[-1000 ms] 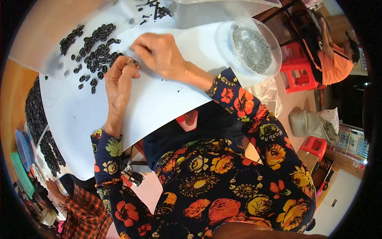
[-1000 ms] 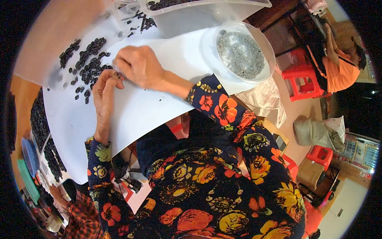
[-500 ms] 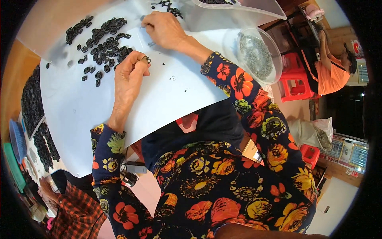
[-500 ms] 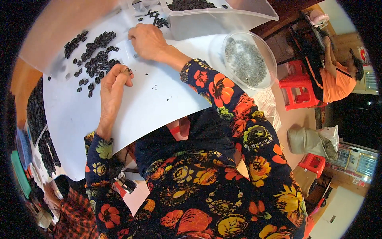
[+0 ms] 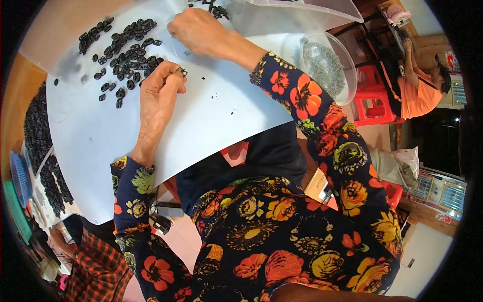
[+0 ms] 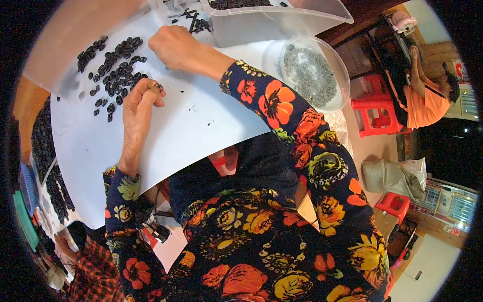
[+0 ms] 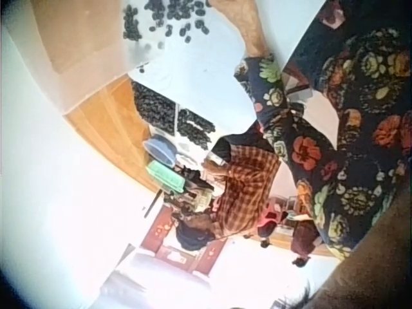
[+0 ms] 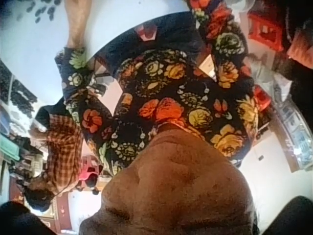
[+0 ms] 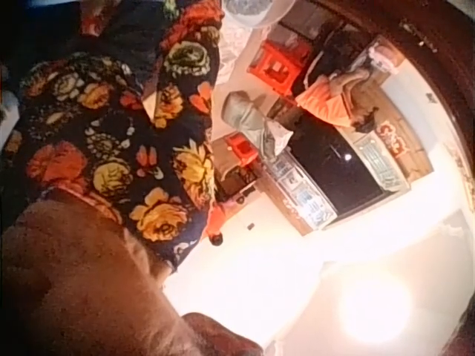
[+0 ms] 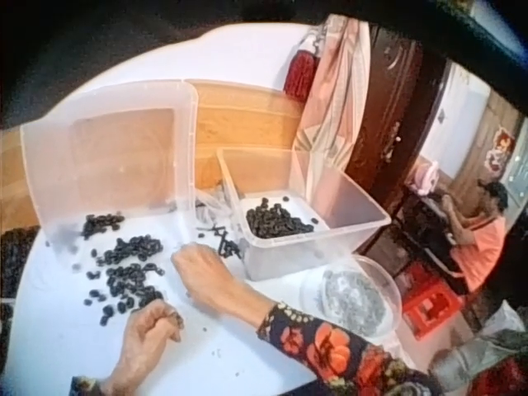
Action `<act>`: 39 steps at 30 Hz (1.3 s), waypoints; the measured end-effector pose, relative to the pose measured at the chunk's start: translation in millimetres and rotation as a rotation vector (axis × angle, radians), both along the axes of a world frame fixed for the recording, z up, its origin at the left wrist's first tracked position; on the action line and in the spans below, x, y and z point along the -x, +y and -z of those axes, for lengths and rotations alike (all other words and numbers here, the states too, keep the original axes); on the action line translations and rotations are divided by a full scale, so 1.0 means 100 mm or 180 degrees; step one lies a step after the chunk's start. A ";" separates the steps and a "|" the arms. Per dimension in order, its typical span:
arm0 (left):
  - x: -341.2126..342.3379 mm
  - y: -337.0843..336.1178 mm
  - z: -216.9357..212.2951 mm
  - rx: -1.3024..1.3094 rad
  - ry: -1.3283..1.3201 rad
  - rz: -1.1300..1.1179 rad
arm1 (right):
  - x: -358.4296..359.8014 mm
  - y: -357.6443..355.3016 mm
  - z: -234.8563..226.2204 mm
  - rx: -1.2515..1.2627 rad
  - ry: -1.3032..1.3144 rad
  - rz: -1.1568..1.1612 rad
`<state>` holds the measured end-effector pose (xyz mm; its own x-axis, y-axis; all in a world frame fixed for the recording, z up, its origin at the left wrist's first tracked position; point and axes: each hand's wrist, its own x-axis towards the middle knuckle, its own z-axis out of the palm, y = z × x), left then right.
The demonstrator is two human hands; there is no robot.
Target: The person assembles small hardware components by fitting small metal pins into plastic buckle pieces by hand.
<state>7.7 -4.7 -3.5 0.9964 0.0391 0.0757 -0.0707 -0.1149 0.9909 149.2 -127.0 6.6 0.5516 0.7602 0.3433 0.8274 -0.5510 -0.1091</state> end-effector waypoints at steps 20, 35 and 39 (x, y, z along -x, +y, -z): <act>-0.02 0.08 0.06 0.0372 0.0089 -0.0120 | 0.05 0.05 -0.17 -0.0463 0.0813 0.0151; 0.01 0.04 0.03 0.0544 -0.0045 0.0009 | 0.72 -0.37 0.08 -0.2882 0.3644 -0.0381; 0.03 0.04 0.02 0.0484 -0.0110 0.0002 | 0.74 -0.34 0.11 -0.2911 0.3393 -0.0423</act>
